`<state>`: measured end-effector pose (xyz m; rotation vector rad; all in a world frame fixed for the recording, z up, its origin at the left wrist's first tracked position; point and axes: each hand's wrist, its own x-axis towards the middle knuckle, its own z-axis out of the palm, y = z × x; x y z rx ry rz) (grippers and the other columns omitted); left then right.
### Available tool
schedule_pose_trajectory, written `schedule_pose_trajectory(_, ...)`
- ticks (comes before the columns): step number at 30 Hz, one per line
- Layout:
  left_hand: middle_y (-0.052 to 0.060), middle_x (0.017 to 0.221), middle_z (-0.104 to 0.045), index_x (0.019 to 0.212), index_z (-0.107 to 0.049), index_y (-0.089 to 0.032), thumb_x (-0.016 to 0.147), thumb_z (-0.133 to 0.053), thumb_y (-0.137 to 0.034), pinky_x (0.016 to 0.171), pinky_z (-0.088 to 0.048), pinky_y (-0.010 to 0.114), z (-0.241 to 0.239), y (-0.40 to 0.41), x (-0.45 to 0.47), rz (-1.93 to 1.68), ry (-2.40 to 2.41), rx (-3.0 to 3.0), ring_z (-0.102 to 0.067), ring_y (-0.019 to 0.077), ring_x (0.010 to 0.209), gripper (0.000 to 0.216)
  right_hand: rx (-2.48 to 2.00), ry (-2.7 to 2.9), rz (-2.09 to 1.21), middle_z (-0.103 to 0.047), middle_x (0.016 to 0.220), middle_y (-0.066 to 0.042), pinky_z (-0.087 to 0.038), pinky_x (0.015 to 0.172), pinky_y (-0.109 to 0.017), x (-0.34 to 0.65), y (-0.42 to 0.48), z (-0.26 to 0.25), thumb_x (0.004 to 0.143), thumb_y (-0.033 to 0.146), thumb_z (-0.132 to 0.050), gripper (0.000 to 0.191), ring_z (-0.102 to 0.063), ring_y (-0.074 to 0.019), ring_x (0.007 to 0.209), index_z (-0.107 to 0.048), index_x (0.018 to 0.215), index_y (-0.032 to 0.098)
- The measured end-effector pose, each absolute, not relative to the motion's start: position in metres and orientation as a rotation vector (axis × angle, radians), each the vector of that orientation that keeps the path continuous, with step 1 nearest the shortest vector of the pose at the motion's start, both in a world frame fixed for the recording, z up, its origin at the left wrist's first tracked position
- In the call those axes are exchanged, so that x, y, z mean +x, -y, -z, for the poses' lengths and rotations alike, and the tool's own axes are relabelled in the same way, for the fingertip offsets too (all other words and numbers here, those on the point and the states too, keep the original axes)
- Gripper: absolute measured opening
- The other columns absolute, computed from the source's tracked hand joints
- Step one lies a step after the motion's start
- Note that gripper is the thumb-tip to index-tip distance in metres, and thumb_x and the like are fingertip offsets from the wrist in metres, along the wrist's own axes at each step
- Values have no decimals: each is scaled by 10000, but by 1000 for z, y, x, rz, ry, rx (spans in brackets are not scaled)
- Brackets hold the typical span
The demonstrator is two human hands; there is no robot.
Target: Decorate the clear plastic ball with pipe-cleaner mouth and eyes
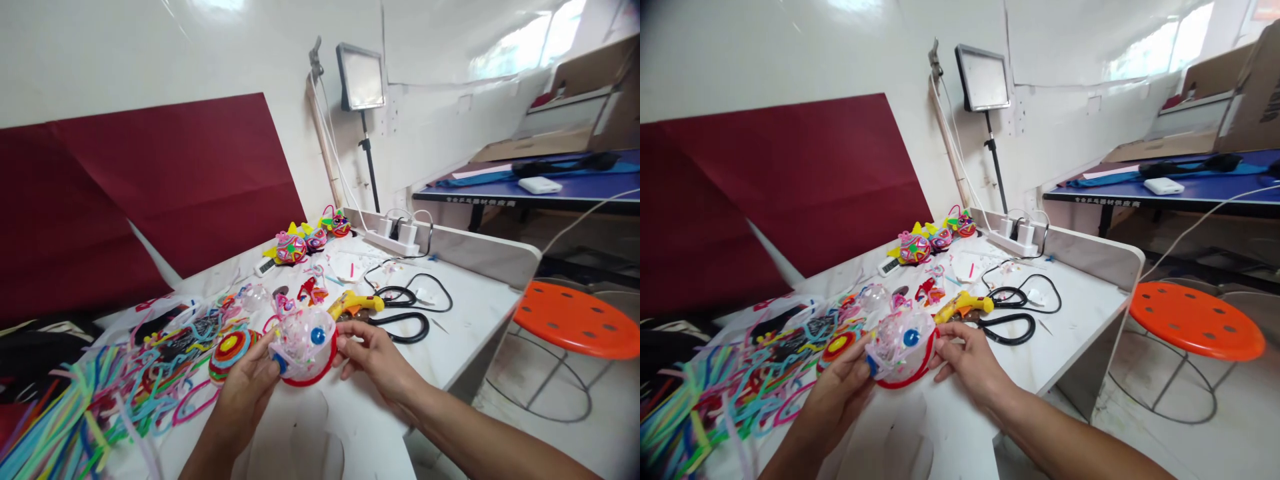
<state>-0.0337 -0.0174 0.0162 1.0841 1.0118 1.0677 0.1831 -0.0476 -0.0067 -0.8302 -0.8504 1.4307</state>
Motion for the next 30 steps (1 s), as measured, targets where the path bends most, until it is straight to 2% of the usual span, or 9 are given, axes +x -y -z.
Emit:
schedule_pose_trajectory(4, 116, 1351, -595, 1369, -536, -261, 690, -816, -397, 978, -487, 310, -19, 18, -31, -1052, -992, 1140, -576, 266, 1210, 747, -835, 832, -1445, -642, 682, -26, -532, 519, -235, 182, 46, 7, 664, 464, -792, 478, -602, -127, 600, -662, 953, 106)
schedule_pose_trajectory(9, 115, 1300, -618, 1386, -492, -281, 784, -735, -412, 732, -541, 228, -19, 20, -26, -1076, -969, 1264, -661, 172, 909, 662, -839, 825, -1478, -627, 697, -19, -534, 546, -223, 185, 49, 7, 698, 446, -784, 420, -599, -127, 647, -682, 953, 128)
schedule_pose_trajectory(13, 125, 1324, -591, 1339, -532, -254, 791, -714, -444, 680, -592, 313, -19, 27, -23, -1109, -1053, 1261, -676, 209, 855, 608, -838, 860, -1507, -655, 787, -33, -535, 589, -224, 188, 51, 8, 754, 432, -752, 357, -608, -123, 677, -682, 961, 149)
schedule_pose_trajectory(16, 136, 1363, -555, 1360, -510, -259, 775, -720, -463, 562, -612, 370, -21, 30, -19, -1101, -1083, 1233, -684, 212, 735, 654, -852, 890, -1525, -672, 807, -43, -538, 628, -240, 189, 53, 8, 806, 421, -713, 346, -615, -132, 701, -667, 1027, 158)
schedule_pose_trajectory(21, 119, 1310, -581, 1339, -548, -273, 772, -738, -406, 431, -565, 294, -18, 28, -19, -1100, -1030, 1166, -607, 104, 526, 612, -853, 920, -1575, -685, 870, -59, -539, 662, -261, 190, 57, 7, 842, 425, -680, 362, -617, -136, 715, -645, 1091, 165)
schedule_pose_trajectory(25, 70, 1079, -648, 1284, -611, -259, 752, -765, -368, 401, -525, 233, -15, 26, -19, -1173, -989, 1090, -584, 97, 538, 565, -843, 934, -1611, -685, 899, -69, -539, 653, -265, 190, 58, 7, 838, 416, -683, 371, -622, -144, 725, -639, 1107, 166)
schedule_pose_trajectory(30, 50, 985, -647, 1226, -652, -242, 726, -789, -342, 412, -531, 227, -18, 25, -17, -1184, -960, 1056, -598, 111, 562, 528, -826, 933, -1598, -665, 888, -65, -545, 609, -270, 189, 56, 8, 778, 411, -732, 373, -622, -169, 749, -662, 1062, 180)
